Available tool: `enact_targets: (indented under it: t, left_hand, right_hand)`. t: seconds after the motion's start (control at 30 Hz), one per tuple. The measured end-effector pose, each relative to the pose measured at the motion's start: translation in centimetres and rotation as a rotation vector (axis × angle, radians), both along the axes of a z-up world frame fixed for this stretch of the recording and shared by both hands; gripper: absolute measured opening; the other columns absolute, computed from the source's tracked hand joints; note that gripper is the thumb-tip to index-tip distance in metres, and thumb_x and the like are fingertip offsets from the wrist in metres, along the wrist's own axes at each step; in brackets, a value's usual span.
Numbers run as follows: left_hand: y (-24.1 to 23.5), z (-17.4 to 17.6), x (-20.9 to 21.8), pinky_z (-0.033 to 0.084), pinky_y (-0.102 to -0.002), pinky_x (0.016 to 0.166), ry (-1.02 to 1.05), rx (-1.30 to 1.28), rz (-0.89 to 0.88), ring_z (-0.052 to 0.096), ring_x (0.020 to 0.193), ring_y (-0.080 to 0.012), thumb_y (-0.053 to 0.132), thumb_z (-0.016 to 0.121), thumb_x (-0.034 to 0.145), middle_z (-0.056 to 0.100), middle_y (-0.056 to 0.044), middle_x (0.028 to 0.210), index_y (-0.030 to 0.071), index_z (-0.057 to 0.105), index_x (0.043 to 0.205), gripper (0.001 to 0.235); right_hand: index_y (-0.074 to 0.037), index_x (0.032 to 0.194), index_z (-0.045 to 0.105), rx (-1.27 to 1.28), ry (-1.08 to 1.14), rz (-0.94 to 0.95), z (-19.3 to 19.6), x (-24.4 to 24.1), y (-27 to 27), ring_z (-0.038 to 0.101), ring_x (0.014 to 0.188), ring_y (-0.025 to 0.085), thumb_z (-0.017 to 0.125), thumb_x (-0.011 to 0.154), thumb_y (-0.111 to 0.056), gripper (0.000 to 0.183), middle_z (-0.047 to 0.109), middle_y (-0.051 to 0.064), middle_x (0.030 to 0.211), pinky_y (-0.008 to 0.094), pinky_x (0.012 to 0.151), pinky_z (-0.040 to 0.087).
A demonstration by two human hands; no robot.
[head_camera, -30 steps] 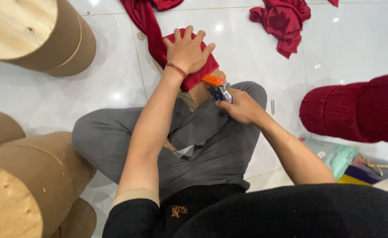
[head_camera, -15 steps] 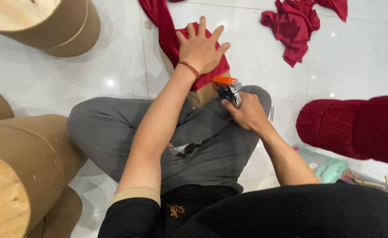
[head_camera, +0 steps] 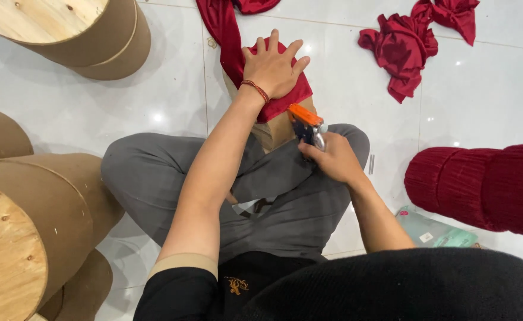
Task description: A person wraps a cylindrical wooden base with red velvet fabric and secures it using a staple gun.
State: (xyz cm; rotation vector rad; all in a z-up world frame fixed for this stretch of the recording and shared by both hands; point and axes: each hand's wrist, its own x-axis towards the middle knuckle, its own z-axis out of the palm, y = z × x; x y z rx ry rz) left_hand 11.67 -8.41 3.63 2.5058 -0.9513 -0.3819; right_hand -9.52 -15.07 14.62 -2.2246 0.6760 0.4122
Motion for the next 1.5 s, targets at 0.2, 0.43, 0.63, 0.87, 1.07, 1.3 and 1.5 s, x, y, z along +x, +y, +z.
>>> enact_targets:
  t: [0.2,0.43,0.63,0.87,1.07,1.3,1.5]
  left_hand:
    - [0.2,0.4,0.5,0.033,-0.071,0.101,0.034,-0.007,-0.024,0.043,0.127,-0.0486,0.061,0.033,0.102,0.035,-0.021,0.155,0.032,0.050,0.149,0.058]
    - [0.5,0.2,0.8,0.036,-0.065,0.099,0.013,0.012,-0.057,0.045,0.126,-0.0489,0.065,0.034,0.102,0.034,-0.025,0.155,0.031,0.045,0.153,0.062]
    - [0.0,-0.6,1.8,0.038,-0.062,0.096,0.005,0.039,-0.069,0.051,0.120,-0.0496,0.068,0.041,0.103,0.040,-0.035,0.147,0.012,0.031,0.159,0.080]
    - [0.6,-1.0,3.1,0.038,-0.068,0.103,0.246,0.057,-0.014,0.055,0.125,-0.0482,0.071,0.040,0.098,0.048,-0.028,0.146,0.007,0.030,0.159,0.089]
    - [1.4,0.9,1.5,0.024,-0.066,0.108,0.046,-0.013,-0.081,0.034,0.138,-0.0481,0.067,0.052,0.096,0.035,-0.028,0.155,0.010,0.044,0.152,0.080]
    - [2.8,0.8,-1.8,0.029,-0.062,0.110,-0.268,-0.217,-0.225,0.037,0.137,-0.0440,0.054,0.080,0.076,0.039,-0.025,0.149,0.012,0.049,0.147,0.088]
    - [5.1,3.7,-3.6,0.025,-0.054,0.120,-0.251,-0.541,-0.290,0.044,0.141,-0.0325,0.029,0.070,0.094,0.053,-0.012,0.144,0.013,0.066,0.128,0.037]
  right_hand:
    - [0.008,0.126,0.060,0.547,-0.348,-0.368,2.9,-4.2,-3.1,0.069,0.096,0.027,0.067,0.084,-0.009,0.046,0.069,0.016,0.103,0.041,0.098,0.054]
    - [0.011,0.112,0.070,-0.450,-0.319,-0.308,0.9,-9.9,-9.6,0.064,0.076,0.027,0.069,0.101,-0.013,0.027,0.071,0.019,0.092,0.037,0.071,0.049]
    - [0.010,0.112,0.068,-0.566,-0.037,-0.393,-13.9,-16.2,-15.6,0.067,0.075,0.036,0.074,0.095,-0.033,0.046,0.070,0.023,0.087,0.044,0.071,0.053]
    - [0.012,0.125,0.057,-0.603,0.081,-0.322,-22.0,-19.6,-14.0,0.057,0.110,0.047,0.063,0.096,-0.020,0.044,0.061,0.032,0.118,0.051,0.097,0.046]
    - [0.011,0.126,0.055,-0.689,0.068,-0.209,-24.6,-21.2,-14.7,0.058,0.109,0.050,0.060,0.098,-0.021,0.044,0.061,0.034,0.118,0.054,0.095,0.048]
    - [0.014,0.110,0.067,-0.290,0.325,-0.493,-20.1,-17.8,-16.6,0.071,0.086,0.040,0.061,0.090,-0.042,0.060,0.073,0.029,0.093,0.045,0.077,0.055]
    - [0.009,0.129,0.058,-0.203,-0.143,-0.691,-10.0,-13.1,-13.4,0.064,0.094,0.030,0.057,0.102,-0.017,0.038,0.064,0.023,0.110,0.042,0.081,0.052]
